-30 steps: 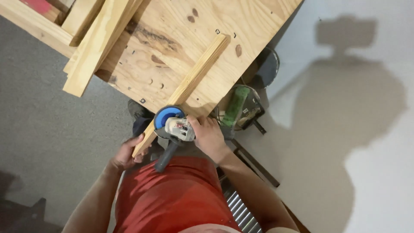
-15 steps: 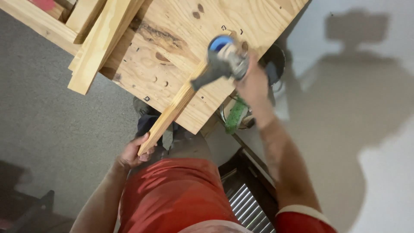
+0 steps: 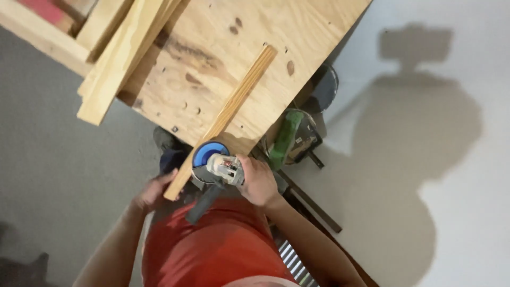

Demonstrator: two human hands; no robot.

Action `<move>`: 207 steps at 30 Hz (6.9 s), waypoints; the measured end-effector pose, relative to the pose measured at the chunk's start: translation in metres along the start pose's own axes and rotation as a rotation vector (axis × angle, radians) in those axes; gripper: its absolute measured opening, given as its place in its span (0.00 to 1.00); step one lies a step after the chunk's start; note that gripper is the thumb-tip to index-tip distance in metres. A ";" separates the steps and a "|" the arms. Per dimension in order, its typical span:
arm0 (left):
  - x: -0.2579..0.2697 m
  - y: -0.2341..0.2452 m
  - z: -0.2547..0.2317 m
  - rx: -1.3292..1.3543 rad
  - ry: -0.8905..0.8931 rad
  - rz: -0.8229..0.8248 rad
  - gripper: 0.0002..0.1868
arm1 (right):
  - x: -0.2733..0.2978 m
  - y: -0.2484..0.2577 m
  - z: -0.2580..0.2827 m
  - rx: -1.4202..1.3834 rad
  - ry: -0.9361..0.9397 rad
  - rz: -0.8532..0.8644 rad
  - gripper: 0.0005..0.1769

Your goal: Using a power angle grinder with a sanding disc to smooth the surface of a thin wooden strip on a workbench.

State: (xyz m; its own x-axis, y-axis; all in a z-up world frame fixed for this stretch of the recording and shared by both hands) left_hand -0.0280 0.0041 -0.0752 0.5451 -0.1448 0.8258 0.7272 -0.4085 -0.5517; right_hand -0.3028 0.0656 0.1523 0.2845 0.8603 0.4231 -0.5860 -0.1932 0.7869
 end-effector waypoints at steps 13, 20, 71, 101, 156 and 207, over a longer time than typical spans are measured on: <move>0.053 -0.046 -0.074 -1.274 0.080 -0.533 0.21 | -0.026 0.020 0.001 0.151 0.016 0.129 0.55; 0.061 -0.056 -0.075 -1.241 0.116 -0.570 0.20 | -0.057 0.052 -0.046 0.140 -0.180 0.181 0.39; 0.021 0.001 -0.060 -0.936 -0.087 -0.370 0.20 | -0.091 0.090 -0.079 0.187 -0.232 0.209 0.35; 0.035 -0.024 -0.078 -0.925 -0.065 -0.308 0.24 | -0.054 -0.005 -0.001 0.400 0.019 0.138 0.39; 0.032 -0.016 -0.064 -0.885 -0.052 -0.349 0.20 | -0.109 0.152 -0.113 0.050 -0.512 0.273 0.41; 0.032 -0.060 -0.067 -0.272 -0.089 0.095 0.09 | -0.116 0.137 -0.165 -0.164 -0.424 -0.158 0.48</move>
State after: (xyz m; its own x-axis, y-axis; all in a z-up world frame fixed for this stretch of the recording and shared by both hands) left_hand -0.0819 -0.0360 -0.0078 0.6483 -0.1194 0.7520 0.5396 -0.6247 -0.5644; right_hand -0.5412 0.0167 0.1373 0.6443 0.5983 0.4763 -0.6125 0.0308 0.7899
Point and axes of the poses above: each hand's wrist, its own x-axis away from the middle knuckle, its own y-axis out of the back of the hand, z = x × y, the point moved 10 cm from there along -x, towards the middle knuckle, and after that the axes turned 12 degrees about z, right-handed, at the moved point
